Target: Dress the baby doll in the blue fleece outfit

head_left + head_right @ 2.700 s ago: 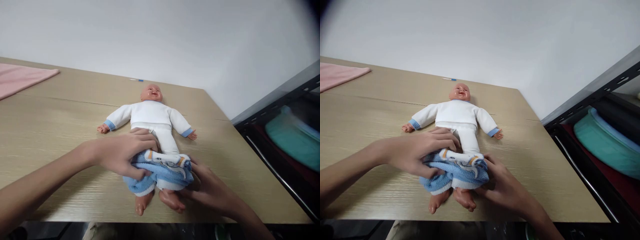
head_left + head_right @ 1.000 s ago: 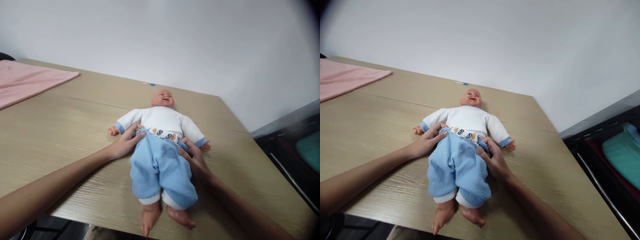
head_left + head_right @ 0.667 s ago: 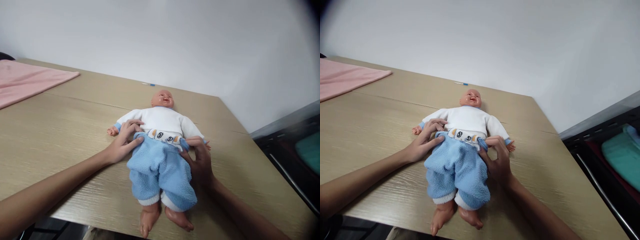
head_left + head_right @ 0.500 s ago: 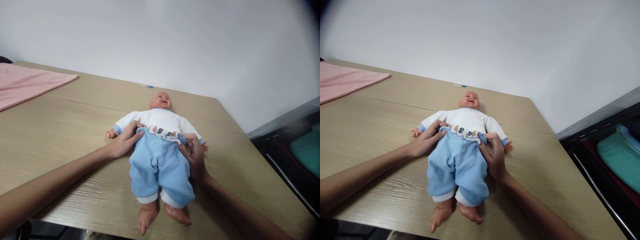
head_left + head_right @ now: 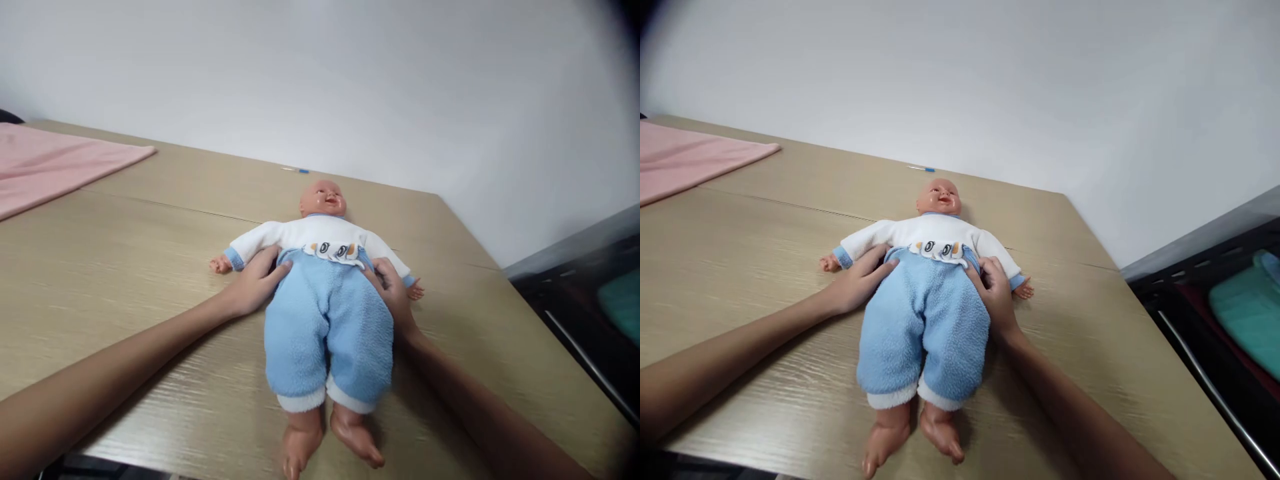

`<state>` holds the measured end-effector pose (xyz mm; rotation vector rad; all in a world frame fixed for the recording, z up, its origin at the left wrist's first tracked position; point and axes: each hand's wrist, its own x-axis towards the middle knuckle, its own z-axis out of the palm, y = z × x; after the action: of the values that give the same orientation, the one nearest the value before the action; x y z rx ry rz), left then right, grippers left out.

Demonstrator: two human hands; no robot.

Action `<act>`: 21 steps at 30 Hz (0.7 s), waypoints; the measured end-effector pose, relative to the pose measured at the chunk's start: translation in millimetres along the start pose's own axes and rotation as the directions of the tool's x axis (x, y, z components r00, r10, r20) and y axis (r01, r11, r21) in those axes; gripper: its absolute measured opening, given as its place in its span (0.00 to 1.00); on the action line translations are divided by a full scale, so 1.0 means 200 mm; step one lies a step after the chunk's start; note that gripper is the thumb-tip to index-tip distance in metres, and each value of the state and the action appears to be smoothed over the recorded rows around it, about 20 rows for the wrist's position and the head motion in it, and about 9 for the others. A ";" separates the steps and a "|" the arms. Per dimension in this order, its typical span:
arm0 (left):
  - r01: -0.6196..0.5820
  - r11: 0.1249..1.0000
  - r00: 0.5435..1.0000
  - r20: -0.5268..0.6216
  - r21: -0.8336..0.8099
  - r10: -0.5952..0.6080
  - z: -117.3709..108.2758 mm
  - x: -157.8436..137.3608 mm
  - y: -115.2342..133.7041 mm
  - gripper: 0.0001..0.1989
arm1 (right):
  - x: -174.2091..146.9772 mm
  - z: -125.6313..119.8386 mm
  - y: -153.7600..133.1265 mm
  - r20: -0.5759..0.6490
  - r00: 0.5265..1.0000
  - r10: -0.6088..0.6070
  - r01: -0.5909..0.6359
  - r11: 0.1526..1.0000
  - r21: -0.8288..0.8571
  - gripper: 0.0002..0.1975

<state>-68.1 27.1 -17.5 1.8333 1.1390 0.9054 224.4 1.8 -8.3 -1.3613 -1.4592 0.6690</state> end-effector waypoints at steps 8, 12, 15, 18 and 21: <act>0.050 0.984 0.996 -0.064 -0.170 -0.062 -0.03 -0.08 0.02 0.15 | -0.06 0.00 -0.07 0.088 0.922 0.377 -0.385 0.869 0.312 0.23; 0.057 0.935 0.983 -0.142 -0.349 -0.113 -0.03 -0.04 -0.01 0.15 | -0.03 0.04 -0.05 0.135 0.909 0.393 -0.410 0.792 0.452 0.27; 0.071 0.881 0.977 -0.146 -0.469 -0.156 -0.03 -0.02 -0.03 0.16 | 0.00 0.05 -0.01 0.203 0.896 0.394 -0.440 0.742 0.506 0.30; 0.078 0.862 0.981 -0.113 -0.501 -0.155 -0.03 -0.01 -0.04 0.19 | 0.02 0.04 0.03 0.170 0.904 0.392 -0.424 0.770 0.477 0.30; 0.074 0.937 0.987 -0.107 -0.341 -0.117 -0.04 -0.02 -0.03 0.18 | 0.02 0.03 0.05 0.100 0.923 0.371 -0.377 0.827 0.417 0.28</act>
<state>-78.4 26.8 -20.8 1.4486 1.0631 1.0971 222.8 8.9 -18.7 -1.2936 -0.9722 1.1824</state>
